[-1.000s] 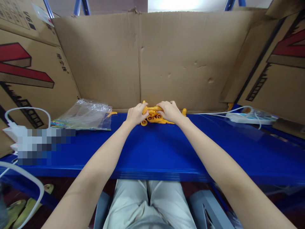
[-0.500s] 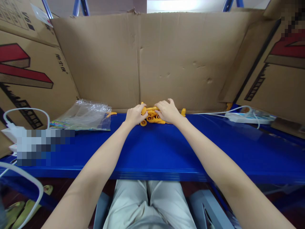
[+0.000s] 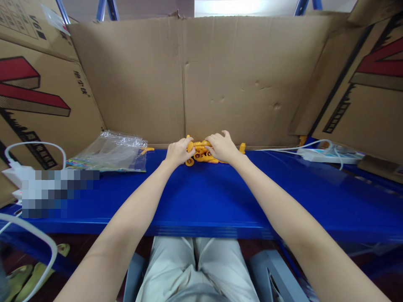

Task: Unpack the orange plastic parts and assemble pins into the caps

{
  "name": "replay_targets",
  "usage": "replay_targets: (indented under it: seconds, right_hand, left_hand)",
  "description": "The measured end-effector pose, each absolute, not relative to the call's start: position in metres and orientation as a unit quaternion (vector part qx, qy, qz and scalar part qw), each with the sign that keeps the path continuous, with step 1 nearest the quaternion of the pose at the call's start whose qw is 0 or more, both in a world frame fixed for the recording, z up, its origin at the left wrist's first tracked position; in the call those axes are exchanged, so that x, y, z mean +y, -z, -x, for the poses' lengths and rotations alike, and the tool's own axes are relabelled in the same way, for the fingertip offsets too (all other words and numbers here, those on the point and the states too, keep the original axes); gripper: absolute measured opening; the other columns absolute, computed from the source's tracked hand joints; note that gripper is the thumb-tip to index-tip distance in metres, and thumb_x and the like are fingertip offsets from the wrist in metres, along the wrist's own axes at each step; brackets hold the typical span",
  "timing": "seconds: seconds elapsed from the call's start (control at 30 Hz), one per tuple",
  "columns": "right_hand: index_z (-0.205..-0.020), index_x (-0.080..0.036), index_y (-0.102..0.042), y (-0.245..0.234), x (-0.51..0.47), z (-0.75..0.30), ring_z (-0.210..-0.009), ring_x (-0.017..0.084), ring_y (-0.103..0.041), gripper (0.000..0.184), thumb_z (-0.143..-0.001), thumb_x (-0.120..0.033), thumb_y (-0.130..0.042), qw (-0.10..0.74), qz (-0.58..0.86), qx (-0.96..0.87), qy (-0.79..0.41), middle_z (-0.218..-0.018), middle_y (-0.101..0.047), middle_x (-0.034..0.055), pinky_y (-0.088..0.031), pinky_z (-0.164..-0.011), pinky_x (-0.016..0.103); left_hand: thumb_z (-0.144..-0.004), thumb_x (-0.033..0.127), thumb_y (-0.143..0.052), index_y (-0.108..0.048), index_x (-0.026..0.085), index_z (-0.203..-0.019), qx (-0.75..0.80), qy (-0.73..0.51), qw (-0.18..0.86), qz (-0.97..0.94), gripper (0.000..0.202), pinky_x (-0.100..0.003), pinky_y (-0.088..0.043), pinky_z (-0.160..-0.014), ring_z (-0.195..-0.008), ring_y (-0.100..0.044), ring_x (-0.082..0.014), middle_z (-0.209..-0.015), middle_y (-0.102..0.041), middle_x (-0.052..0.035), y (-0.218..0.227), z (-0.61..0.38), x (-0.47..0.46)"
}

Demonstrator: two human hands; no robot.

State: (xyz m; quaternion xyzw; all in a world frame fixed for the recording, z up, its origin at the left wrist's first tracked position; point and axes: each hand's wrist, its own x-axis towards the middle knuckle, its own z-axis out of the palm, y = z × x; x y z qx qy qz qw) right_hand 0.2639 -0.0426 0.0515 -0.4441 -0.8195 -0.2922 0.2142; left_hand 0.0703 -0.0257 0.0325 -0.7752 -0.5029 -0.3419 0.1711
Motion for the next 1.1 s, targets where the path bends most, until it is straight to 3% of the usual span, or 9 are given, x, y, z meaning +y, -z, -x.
replay_targets:
  seconds: [0.33,0.63,0.8,0.97,1.1]
  right_hand:
    - [-0.116,-0.011,-0.053,-0.0523,-0.0435,-0.2654,-0.1,0.028,-0.054,0.031,-0.089,-0.024,-0.044,0.228,0.435,-0.82,0.292,-0.108,-0.064,0.015,-0.022,-0.096,0.045]
    - [-0.105,-0.013,-0.057,-0.0539,-0.0435,-0.2642,-0.098,0.027,-0.052,0.022,-0.088,-0.021,-0.046,0.217,0.439,-0.815,0.309,-0.103,-0.064,0.0132,-0.02,-0.097,0.046]
    - [-0.108,-0.012,-0.055,-0.055,-0.0442,-0.2636,-0.097,0.027,-0.052,0.024,-0.087,-0.016,-0.043,0.228,0.431,-0.813,0.319,-0.105,-0.063,0.0136,-0.021,-0.096,0.045]
    - [-0.116,-0.01,-0.053,-0.0528,-0.0439,-0.2631,-0.1,0.027,-0.052,0.031,-0.09,-0.022,-0.043,0.225,0.433,-0.824,0.289,-0.109,-0.063,0.0151,-0.024,-0.091,0.043]
    - [-0.111,-0.011,-0.057,-0.0532,-0.0447,-0.2624,-0.099,0.027,-0.052,0.027,-0.09,-0.022,-0.043,0.206,0.44,-0.827,0.282,-0.106,-0.064,0.014,-0.024,-0.09,0.043]
  left_hand:
    - [-0.082,0.035,-0.049,-0.059,0.022,-0.12,-0.514,0.333,0.18,0.769,0.041,-0.033,-0.048,-0.082,-0.098,-0.064,-0.0247,-0.116,-0.066,-0.0076,-0.0333,-0.0702,-0.0264]
    - [-0.083,0.037,-0.048,-0.057,0.022,-0.122,-0.548,0.303,0.177,0.759,0.043,-0.032,-0.047,-0.079,-0.095,-0.065,-0.0246,-0.103,-0.07,-0.0077,-0.0375,-0.0714,-0.0301]
    - [-0.083,0.037,-0.049,-0.058,0.022,-0.121,-0.552,0.295,0.177,0.759,0.042,-0.031,-0.046,-0.078,-0.092,-0.066,-0.0241,-0.099,-0.072,-0.0076,-0.0391,-0.0727,-0.0309]
    - [-0.083,0.037,-0.048,-0.059,0.023,-0.121,-0.555,0.293,0.18,0.758,0.042,-0.032,-0.047,-0.077,-0.092,-0.067,-0.0254,-0.098,-0.072,-0.0079,-0.0393,-0.0716,-0.0313]
    - [-0.083,0.038,-0.048,-0.059,0.024,-0.121,-0.561,0.285,0.186,0.754,0.042,-0.034,-0.047,-0.076,-0.092,-0.067,-0.0268,-0.097,-0.072,-0.0087,-0.0392,-0.0712,-0.031]
